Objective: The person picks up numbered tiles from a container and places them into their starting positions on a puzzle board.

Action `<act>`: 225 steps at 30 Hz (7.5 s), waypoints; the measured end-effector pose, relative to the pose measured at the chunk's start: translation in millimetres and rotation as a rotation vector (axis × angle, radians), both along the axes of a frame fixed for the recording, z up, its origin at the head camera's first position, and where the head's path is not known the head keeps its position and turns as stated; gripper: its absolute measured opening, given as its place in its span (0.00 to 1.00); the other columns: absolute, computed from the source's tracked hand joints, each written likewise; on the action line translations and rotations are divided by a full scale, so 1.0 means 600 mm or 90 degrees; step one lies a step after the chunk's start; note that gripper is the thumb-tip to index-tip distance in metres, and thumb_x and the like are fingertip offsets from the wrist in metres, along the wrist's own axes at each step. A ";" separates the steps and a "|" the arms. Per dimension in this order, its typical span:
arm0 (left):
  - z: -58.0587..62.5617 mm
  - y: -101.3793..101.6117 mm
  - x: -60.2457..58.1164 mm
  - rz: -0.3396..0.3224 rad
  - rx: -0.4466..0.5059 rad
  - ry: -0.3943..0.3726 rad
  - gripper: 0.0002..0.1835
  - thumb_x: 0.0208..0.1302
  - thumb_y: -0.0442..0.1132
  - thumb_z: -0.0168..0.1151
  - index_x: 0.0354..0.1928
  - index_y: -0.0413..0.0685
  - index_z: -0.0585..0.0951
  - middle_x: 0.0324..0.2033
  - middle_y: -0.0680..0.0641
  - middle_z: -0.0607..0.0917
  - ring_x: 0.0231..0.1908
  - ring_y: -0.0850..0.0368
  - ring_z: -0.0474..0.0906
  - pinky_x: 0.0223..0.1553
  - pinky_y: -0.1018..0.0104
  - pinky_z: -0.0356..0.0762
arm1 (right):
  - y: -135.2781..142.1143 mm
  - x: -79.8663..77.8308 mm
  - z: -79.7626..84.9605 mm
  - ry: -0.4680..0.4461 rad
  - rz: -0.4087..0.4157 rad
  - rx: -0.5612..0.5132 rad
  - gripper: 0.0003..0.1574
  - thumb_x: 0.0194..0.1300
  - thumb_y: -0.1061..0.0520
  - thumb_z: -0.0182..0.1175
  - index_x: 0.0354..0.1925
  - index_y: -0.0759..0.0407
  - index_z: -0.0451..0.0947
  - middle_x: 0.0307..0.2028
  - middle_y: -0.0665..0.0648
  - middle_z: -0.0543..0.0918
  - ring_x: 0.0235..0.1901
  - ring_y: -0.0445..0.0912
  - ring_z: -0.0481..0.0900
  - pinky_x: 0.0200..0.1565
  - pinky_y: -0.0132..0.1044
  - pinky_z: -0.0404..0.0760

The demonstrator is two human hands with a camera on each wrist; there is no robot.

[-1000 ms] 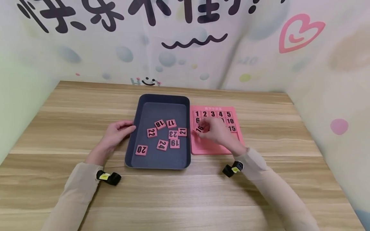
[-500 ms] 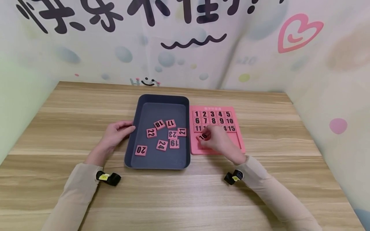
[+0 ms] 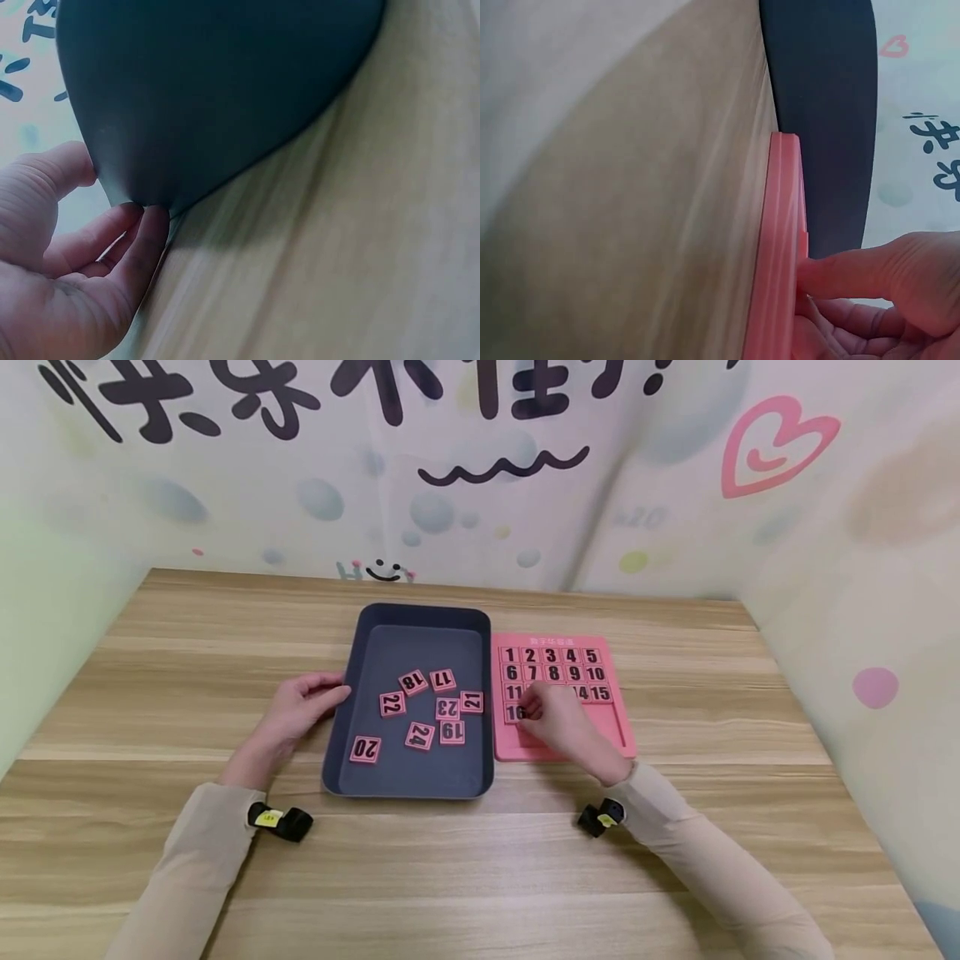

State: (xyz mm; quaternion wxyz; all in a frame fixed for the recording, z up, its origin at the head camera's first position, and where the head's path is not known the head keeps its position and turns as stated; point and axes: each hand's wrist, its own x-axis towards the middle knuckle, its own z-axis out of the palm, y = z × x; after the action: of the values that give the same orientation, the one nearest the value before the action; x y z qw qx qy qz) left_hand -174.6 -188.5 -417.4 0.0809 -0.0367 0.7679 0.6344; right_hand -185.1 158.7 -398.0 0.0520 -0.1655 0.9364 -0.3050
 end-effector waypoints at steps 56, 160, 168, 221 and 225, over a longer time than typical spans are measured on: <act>0.003 -0.001 0.003 0.001 -0.007 -0.011 0.26 0.65 0.39 0.59 0.59 0.27 0.70 0.46 0.47 0.79 0.39 0.73 0.75 0.42 0.79 0.75 | -0.172 -0.108 0.029 -0.208 0.028 -0.033 0.23 0.50 0.68 0.69 0.46 0.62 0.77 0.42 0.57 0.78 0.42 0.48 0.74 0.49 0.38 0.75; 0.002 -0.001 0.002 -0.002 -0.033 -0.004 0.26 0.65 0.39 0.59 0.59 0.28 0.70 0.44 0.51 0.79 0.38 0.73 0.74 0.41 0.80 0.75 | 0.047 -0.001 0.016 -0.056 -0.001 0.134 0.15 0.55 0.55 0.69 0.20 0.61 0.75 0.16 0.50 0.73 0.18 0.41 0.66 0.21 0.31 0.67; 0.004 -0.001 0.003 -0.005 -0.037 -0.007 0.26 0.65 0.40 0.58 0.59 0.28 0.70 0.49 0.42 0.78 0.39 0.73 0.74 0.41 0.80 0.74 | 0.044 -0.009 0.014 -0.039 0.002 0.154 0.09 0.54 0.59 0.69 0.26 0.64 0.81 0.25 0.56 0.82 0.25 0.44 0.76 0.31 0.36 0.79; 0.003 0.001 0.002 0.001 -0.044 -0.001 0.25 0.65 0.39 0.58 0.58 0.27 0.71 0.50 0.41 0.77 0.39 0.75 0.73 0.42 0.81 0.74 | -0.200 -0.121 0.012 -0.291 0.026 -0.167 0.23 0.50 0.66 0.70 0.47 0.61 0.80 0.40 0.55 0.79 0.36 0.46 0.74 0.38 0.30 0.73; 0.003 0.000 0.002 0.000 -0.039 -0.005 0.25 0.65 0.39 0.58 0.59 0.28 0.70 0.48 0.44 0.77 0.39 0.74 0.73 0.42 0.80 0.74 | -0.202 -0.121 0.009 -0.262 0.048 -0.115 0.24 0.49 0.66 0.71 0.47 0.59 0.80 0.39 0.55 0.78 0.37 0.46 0.71 0.37 0.30 0.71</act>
State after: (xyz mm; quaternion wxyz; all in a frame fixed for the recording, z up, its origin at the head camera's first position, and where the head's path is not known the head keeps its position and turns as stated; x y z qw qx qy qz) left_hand -173.3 -188.3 -415.7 0.0829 -0.0419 0.7865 0.6105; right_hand -257.6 37.3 -392.3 0.2380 -0.1390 0.8680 -0.4131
